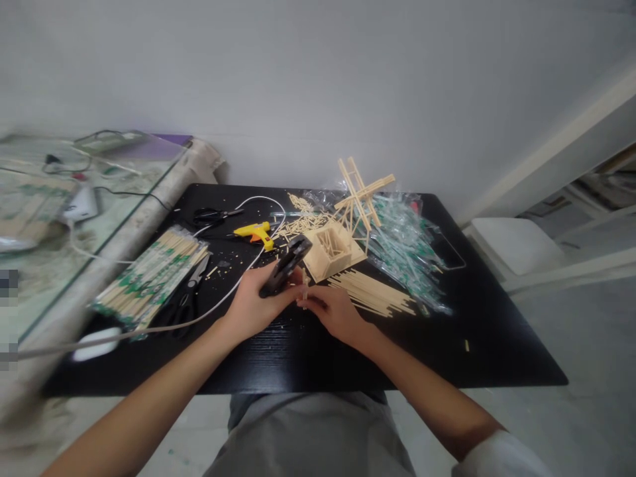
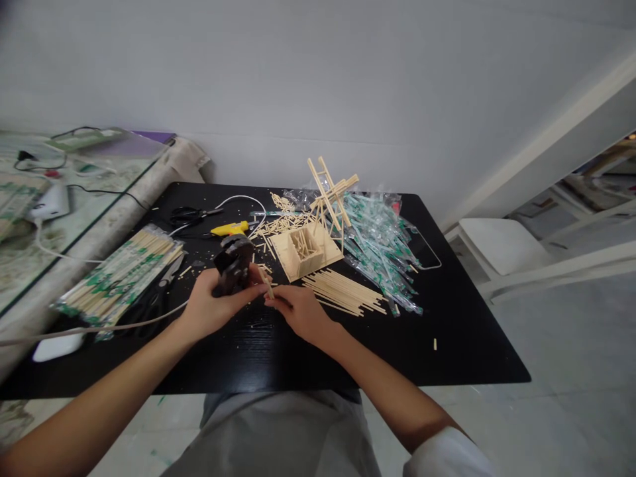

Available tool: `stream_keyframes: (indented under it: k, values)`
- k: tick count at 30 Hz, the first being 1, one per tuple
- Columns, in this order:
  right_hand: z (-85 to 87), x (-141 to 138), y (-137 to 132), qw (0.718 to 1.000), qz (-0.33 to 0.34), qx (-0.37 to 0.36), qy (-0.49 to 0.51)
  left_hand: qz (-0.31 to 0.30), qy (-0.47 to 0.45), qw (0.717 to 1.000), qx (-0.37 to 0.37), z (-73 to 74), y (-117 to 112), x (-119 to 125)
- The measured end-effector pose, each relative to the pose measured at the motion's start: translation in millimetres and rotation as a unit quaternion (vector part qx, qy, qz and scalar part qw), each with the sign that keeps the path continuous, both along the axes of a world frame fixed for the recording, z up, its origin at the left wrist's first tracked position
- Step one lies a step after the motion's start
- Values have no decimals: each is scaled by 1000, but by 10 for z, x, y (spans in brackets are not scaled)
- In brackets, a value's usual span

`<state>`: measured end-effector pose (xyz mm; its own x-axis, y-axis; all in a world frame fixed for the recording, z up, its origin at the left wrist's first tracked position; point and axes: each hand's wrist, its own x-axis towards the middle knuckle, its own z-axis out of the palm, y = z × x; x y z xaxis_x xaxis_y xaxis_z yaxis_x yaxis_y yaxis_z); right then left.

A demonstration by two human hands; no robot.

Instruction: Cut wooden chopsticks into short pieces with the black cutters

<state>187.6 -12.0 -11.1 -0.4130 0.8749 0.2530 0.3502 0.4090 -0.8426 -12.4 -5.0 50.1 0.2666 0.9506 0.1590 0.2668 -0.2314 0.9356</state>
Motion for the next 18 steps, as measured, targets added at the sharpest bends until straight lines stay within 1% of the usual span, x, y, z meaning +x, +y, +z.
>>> stream_keyframes:
  k: [4, 7, 12, 18]
  values:
    - [-32, -17, -5, 1000, 2, -7, 5, 10, -30, 999, -23, 13, -11, 20]
    - [-68, -28, -19, 1000, -1, -10, 0, 17, -35, 999, -26, 14, -16, 29]
    - [-121, -30, -31, 999, -4, 39, 0, 20, -42, 999, -1, 8, -23, 37]
    - [-173, -41, -33, 996, -13, 92, -4, 14, -47, 999, -4, -46, 4, 30]
